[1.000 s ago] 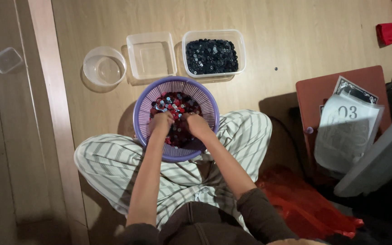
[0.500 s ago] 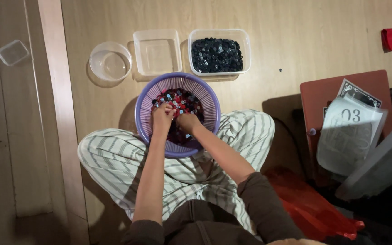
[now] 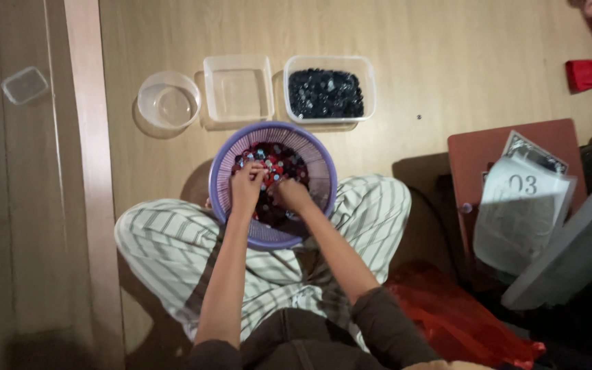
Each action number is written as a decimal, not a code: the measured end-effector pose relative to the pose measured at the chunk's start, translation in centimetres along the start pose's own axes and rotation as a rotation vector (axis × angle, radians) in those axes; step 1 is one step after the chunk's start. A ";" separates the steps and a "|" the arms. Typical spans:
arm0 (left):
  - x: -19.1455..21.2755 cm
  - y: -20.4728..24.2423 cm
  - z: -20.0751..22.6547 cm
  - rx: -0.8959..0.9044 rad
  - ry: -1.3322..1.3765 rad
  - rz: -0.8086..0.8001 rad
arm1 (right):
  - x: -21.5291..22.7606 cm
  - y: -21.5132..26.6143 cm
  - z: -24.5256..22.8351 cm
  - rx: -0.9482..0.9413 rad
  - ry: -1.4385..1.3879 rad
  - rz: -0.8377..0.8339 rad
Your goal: Sorting through a basket of mixed buttons to organize or select specific pieces
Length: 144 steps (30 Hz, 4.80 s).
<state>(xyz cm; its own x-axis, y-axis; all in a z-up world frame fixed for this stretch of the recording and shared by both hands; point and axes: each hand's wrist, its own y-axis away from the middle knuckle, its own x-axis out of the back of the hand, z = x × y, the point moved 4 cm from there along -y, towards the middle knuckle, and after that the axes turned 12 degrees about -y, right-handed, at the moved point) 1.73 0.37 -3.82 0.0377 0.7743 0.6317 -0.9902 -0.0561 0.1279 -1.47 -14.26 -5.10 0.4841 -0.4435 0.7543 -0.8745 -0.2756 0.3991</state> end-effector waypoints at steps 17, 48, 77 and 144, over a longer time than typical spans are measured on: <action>-2.0 -6.5 19.6 -0.444 0.075 0.168 | 0.6 4.0 -2.4 0.363 -0.206 0.280; -2.9 -1.8 2.5 -0.040 -0.883 -0.585 | 22.0 -2.8 26.3 -0.448 -0.582 1.267; -2.2 -1.5 3.5 -0.039 -0.881 -0.588 | 14.5 -5.3 33.9 -0.437 -0.167 0.644; 1.6 3.6 3.6 0.616 1.153 -0.177 | 4.2 0.0 2.9 0.006 -1.150 0.456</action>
<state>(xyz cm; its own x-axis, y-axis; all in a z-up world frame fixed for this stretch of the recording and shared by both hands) -1.26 -0.84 0.37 -0.2788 0.8731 -0.3999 -0.7494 0.0626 0.6591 0.64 -18.60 -3.49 -0.1162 -0.9905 -0.0730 -0.9716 0.0981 0.2154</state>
